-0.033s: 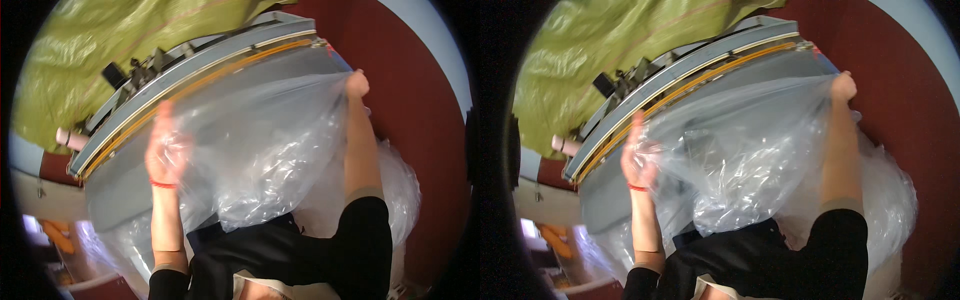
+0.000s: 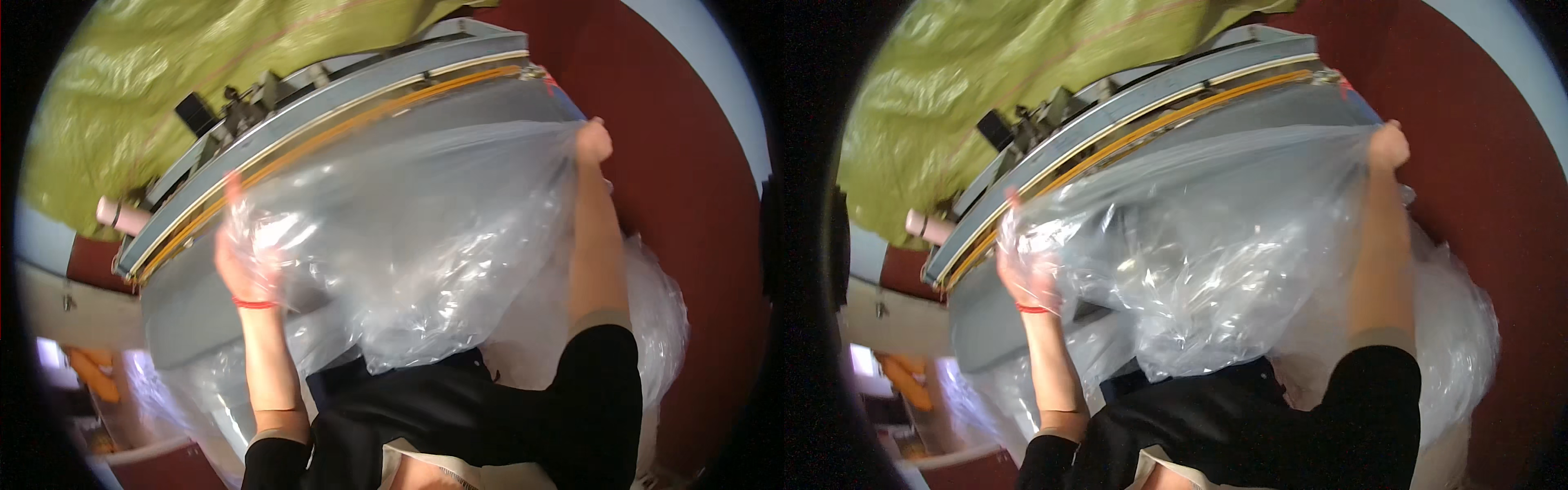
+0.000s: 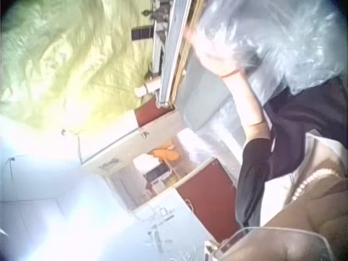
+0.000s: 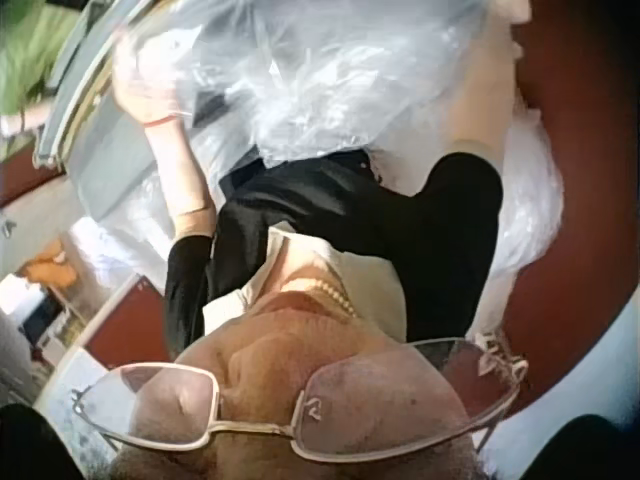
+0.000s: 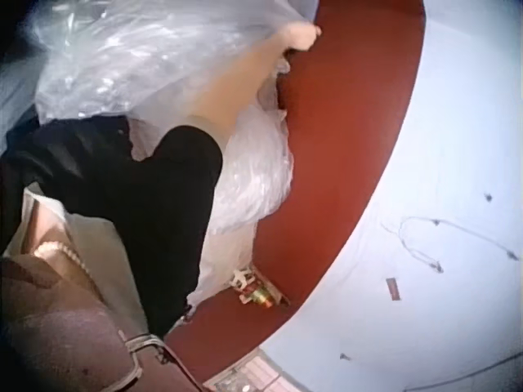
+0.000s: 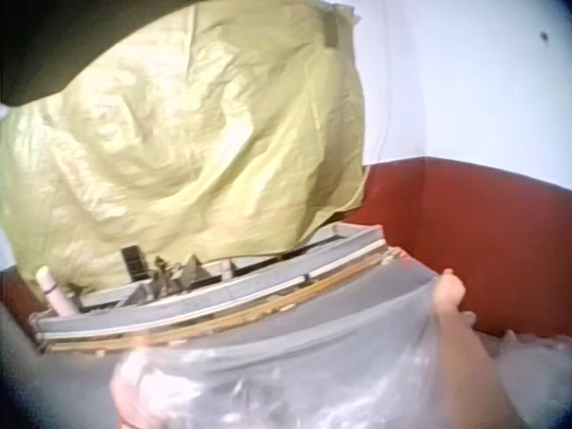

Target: Wrapping or aligning a large protective plastic film over an industrial production machine.

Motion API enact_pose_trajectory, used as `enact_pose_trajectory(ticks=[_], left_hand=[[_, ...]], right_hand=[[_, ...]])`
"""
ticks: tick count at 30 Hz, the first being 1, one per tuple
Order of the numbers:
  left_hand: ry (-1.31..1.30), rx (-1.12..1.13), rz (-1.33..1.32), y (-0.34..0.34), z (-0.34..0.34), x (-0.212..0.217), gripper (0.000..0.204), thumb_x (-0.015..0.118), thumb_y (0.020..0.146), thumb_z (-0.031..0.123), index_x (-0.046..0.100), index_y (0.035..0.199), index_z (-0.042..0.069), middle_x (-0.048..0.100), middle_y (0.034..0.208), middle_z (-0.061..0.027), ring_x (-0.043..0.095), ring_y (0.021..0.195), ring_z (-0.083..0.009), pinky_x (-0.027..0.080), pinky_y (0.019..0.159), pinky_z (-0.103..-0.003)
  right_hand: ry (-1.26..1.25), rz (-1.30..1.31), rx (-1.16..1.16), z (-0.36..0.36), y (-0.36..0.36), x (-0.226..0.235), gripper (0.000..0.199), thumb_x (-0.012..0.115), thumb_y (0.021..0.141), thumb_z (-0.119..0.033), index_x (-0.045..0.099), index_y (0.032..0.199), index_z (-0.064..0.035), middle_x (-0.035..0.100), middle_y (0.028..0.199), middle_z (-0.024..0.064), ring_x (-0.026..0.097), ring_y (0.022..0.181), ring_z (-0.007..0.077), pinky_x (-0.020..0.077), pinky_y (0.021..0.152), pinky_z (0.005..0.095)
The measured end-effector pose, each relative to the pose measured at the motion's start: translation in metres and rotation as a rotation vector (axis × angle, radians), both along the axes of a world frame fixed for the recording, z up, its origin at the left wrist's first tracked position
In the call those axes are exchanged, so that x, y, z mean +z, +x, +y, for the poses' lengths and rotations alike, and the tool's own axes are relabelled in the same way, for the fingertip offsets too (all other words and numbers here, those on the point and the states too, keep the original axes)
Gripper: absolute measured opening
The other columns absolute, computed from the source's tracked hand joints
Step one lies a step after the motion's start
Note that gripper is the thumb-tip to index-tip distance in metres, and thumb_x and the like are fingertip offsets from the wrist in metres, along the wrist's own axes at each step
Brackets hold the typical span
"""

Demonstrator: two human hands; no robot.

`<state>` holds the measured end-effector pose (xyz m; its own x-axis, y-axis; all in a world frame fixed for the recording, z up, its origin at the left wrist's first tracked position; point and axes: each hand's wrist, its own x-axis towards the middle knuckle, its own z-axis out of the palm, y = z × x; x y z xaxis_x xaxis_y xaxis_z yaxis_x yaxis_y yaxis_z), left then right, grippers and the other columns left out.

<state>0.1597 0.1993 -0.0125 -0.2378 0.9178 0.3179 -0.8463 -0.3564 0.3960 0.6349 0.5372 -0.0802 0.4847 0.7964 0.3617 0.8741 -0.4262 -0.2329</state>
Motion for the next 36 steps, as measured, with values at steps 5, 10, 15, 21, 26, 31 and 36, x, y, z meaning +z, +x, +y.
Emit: enact_pose_trajectory(ticks=[5, 10, 15, 21, 26, 31, 36], left_hand=[[-0.13, 0.331, -0.072, -0.009, -0.083, -0.002, 0.078, 0.054, 0.076, 0.049, 0.023, 0.133, 0.006, 0.023, 0.138, -0.012, 0.017, 0.129, -0.0281, 0.021, 0.101, -0.049], [-0.31, 0.112, 0.136, 0.064, -0.111, 0.011, 0.064, 0.053, 0.078, 0.047, 0.032, 0.125, 0.008, 0.048, 0.104, -0.01, 0.05, 0.086, -0.0193, 0.045, 0.067, -0.032], [-0.699, 0.539, 0.359, 0.05, -0.13, 0.0, 0.016, 0.046, 0.089, 0.026, 0.049, 0.088, 0.011, 0.039, 0.054, 0.0047, 0.032, 0.041, -0.0032, 0.024, 0.036, -0.017], [-1.249, 0.529, 0.478, 0.035, -0.208, -0.101, 0.022, 0.048, 0.087, 0.026, 0.052, 0.075, 0.009, 0.042, 0.047, 0.003, 0.033, 0.038, -0.0048, 0.023, 0.035, -0.018], [-1.296, 0.303, 0.722, 0.039, -0.229, -0.125, 0.02, 0.048, 0.085, 0.018, 0.053, 0.071, 0.005, 0.052, 0.054, -0.0015, 0.042, 0.042, -0.0059, 0.031, 0.039, -0.019], [-1.251, 0.064, 0.998, 0.039, -0.24, -0.136, 0.019, 0.053, 0.083, 0.021, 0.056, 0.081, 0.002, 0.057, 0.058, -0.0052, 0.053, 0.049, -0.0116, 0.042, 0.047, -0.025], [-1.145, 0.706, 1.677, 0.011, -0.189, -0.07, 0.015, 0.059, 0.075, 0.019, 0.059, 0.078, 0.004, 0.057, 0.069, -0.0167, 0.056, 0.07, -0.033, 0.044, 0.058, -0.039]], right_hand=[[0.008, -0.012, -0.005, 0.0, -0.002, 0.001, 0.023, 0.041, 0.084, -0.019, 0.054, 0.097, -0.0049, 0.061, 0.092, 0.0167, 0.06, 0.087, 0.0318, 0.0487, 0.069, 0.0423], [0.016, -0.007, 0.081, -0.006, -0.021, 0.003, 0.025, 0.046, 0.082, -0.023, 0.054, 0.096, -0.0048, 0.06, 0.094, 0.0179, 0.059, 0.087, 0.0343, 0.0473, 0.07, 0.0439], [0.04, -0.016, 0.041, 0.003, -0.003, -0.011, 0.026, 0.046, 0.082, -0.026, 0.055, 0.095, -0.0059, 0.06, 0.094, 0.0172, 0.059, 0.087, 0.0335, 0.0467, 0.071, 0.0445], [0.011, -0.025, 0.058, 0.002, -0.015, -0.004, 0.03, 0.046, 0.083, -0.031, 0.055, 0.098, -0.0064, 0.061, 0.095, 0.0146, 0.058, 0.088, 0.0326, 0.0467, 0.072, 0.0429], [0.01, -0.014, 0.079, 0.006, -0.006, -0.01, 0.029, 0.046, 0.083, -0.031, 0.055, 0.098, -0.008, 0.061, 0.095, 0.0143, 0.058, 0.089, 0.0321, 0.0465, 0.072, 0.0433], [-0.017, -0.035, 0.062, 0.002, -0.008, -0.006, 0.029, 0.045, 0.084, -0.033, 0.054, 0.1, -0.0109, 0.06, 0.098, 0.0131, 0.058, 0.09, 0.0317, 0.0461, 0.072, 0.0437], [-0.019, -0.025, 0.041, 0.002, -0.006, -0.009, 0.029, 0.044, 0.084, -0.033, 0.055, 0.099, -0.0121, 0.06, 0.096, 0.0119, 0.057, 0.09, 0.0316, 0.0454, 0.072, 0.0436]])
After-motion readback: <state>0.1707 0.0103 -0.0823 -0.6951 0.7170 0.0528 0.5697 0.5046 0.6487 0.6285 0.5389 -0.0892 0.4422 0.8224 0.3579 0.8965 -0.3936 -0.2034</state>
